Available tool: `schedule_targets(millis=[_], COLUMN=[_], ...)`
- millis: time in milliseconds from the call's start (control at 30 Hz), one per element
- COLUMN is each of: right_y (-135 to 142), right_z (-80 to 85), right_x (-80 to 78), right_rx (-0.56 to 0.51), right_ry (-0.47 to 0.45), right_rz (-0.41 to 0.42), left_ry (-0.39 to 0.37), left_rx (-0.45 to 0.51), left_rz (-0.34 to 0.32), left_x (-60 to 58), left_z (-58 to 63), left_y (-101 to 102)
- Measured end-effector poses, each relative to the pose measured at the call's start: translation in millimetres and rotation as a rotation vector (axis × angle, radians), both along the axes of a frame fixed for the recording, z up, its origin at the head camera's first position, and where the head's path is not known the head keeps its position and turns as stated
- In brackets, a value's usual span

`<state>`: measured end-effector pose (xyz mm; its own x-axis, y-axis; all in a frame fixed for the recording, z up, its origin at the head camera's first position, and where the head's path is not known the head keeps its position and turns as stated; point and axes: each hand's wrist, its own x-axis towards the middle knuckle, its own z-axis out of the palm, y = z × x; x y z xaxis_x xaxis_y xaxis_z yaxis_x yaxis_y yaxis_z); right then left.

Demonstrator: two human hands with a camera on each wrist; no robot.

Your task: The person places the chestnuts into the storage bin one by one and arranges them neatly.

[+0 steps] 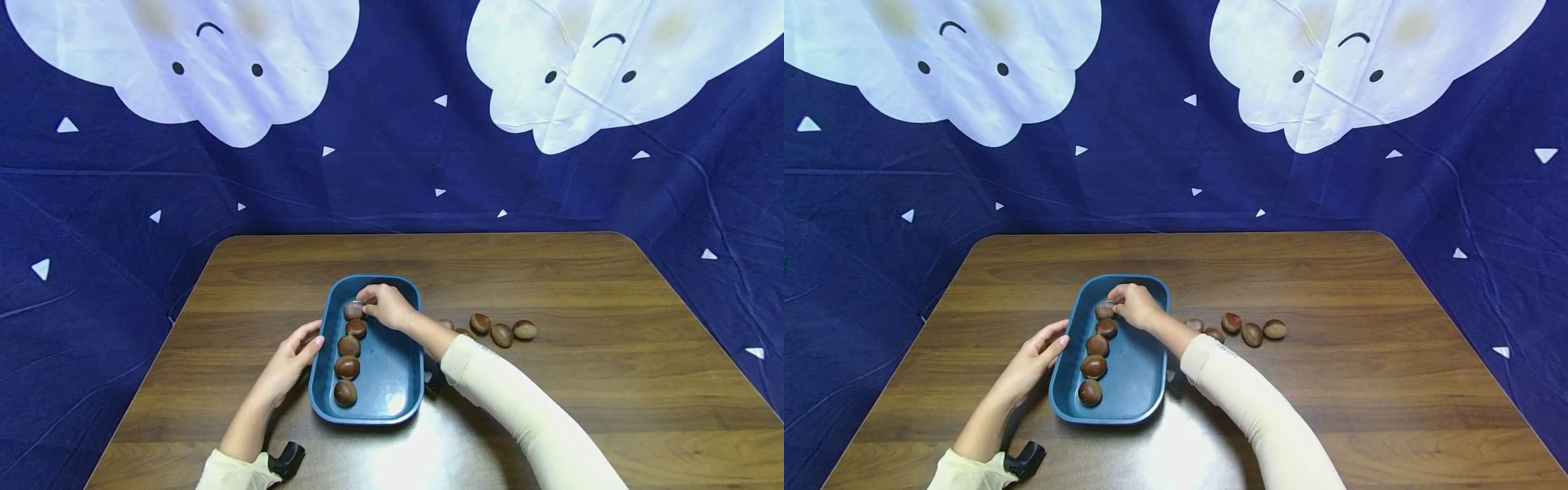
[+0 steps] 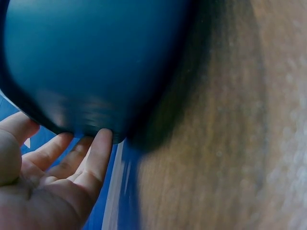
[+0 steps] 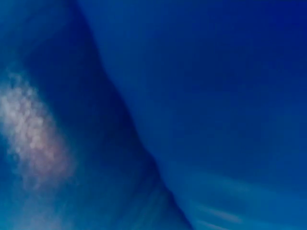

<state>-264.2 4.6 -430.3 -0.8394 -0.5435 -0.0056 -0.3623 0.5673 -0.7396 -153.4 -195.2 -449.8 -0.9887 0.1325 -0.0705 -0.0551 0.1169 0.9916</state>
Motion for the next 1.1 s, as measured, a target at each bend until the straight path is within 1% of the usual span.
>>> schedule_targets(millis=[200, 600, 700, 800, 933, 1033, 1100], right_y=[1.3, 7.3, 10.9, 16.3, 27.3, 38.2, 46.4], right_z=[0.1, 6.3, 8.8, 12.3, 18.6, 23.0, 26.6], right_x=[0.2, 2.7, 2.7, 2.7, 5.0, 8.2, 10.9], right_rx=[-0.034, -0.193, -0.248, -0.307, -0.385, -0.415, -0.425], right_ry=[-0.004, 0.003, 0.017, 0.033, 0.032, 0.038, 0.055], right_rz=[-0.005, 0.009, 0.002, -0.008, 0.012, 0.029, 0.026], left_ry=[0.001, 0.002, 0.003, 0.005, 0.009, 0.008, 0.006], left_rx=[0.003, 0.006, 0.006, 0.007, 0.004, 0.001, 0.000], left_rz=[0.002, 0.003, 0.003, 0.001, 0.002, 0.004, 0.006], left_x=[0.1, 0.4, 0.2, -0.2, -0.3, -0.3, -0.4], left_z=[-0.7, -0.5, -0.5, -0.4, -0.4, -0.6, -0.6], left_y=[0.5, 1.2, 1.2, 1.1, 0.8, 0.5, 0.3])
